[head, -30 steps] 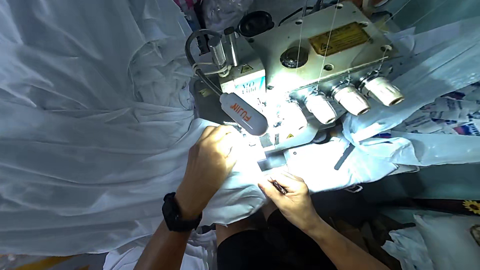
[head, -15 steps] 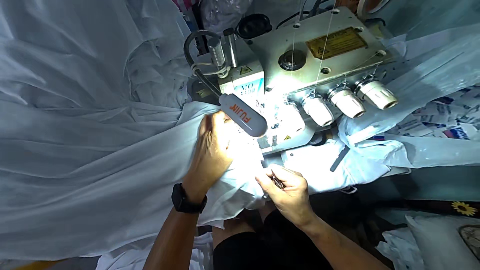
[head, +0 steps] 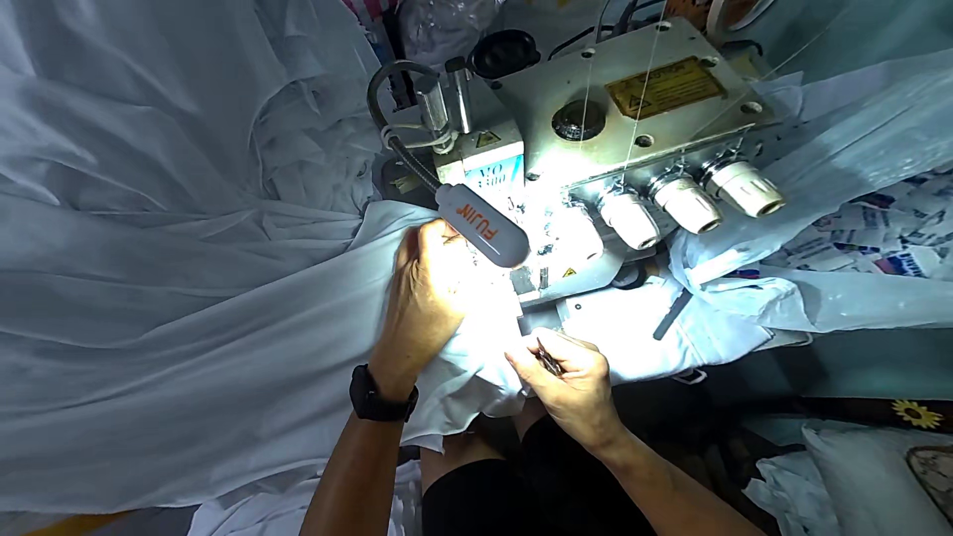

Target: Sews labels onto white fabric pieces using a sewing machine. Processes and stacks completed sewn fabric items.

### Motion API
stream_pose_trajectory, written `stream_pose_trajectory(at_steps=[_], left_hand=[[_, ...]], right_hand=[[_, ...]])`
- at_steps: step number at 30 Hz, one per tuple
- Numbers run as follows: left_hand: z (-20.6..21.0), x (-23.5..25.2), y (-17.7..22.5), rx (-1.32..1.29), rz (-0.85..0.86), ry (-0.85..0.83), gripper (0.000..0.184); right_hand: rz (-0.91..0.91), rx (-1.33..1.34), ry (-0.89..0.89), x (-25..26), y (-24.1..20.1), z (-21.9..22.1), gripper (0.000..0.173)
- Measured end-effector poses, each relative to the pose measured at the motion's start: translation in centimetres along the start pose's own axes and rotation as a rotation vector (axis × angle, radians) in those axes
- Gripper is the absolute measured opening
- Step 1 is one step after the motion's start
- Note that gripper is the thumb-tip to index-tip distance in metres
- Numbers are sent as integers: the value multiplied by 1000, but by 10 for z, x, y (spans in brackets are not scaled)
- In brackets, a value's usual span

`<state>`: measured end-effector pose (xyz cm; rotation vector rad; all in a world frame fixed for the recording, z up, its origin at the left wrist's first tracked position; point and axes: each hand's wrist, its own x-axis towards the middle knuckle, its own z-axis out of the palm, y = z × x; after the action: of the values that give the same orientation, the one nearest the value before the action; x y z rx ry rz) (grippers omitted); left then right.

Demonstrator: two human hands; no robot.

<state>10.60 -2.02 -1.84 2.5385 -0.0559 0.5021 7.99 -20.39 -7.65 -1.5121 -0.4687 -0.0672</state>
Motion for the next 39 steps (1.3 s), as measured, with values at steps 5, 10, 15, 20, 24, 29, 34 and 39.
stream_pose_trajectory(at_steps=[5, 10, 15, 20, 24, 29, 34, 39], left_hand=[[-13, -11, -2, -82, -41, -68, 48], [-30, -41, 9, -108, 131, 87, 41], [-54, -62, 22, -236, 139, 104, 16], [-57, -68, 34, -294, 149, 64, 10], [-63, -72, 36, -348, 151, 48, 9], [-49, -77, 73, -615, 69, -63, 13], [13, -89, 107, -1158, -268, -108, 28], [30, -95, 95, -1292, -756, 290, 37]], right_hand=[[-112, -91, -120, 1, -2, -8, 12], [-123, -413, 165, 22, -43, -86, 7], [149, -815, 421, 52, -52, -170, 15], [511, -872, 190, 73, -31, -173, 26], [341, -697, 345, 64, -33, -177, 16], [-6, -569, 538, 54, -51, -179, 8], [-730, -750, 145, 12, -53, -91, 12], [-595, -592, -94, -17, -24, -32, 18]])
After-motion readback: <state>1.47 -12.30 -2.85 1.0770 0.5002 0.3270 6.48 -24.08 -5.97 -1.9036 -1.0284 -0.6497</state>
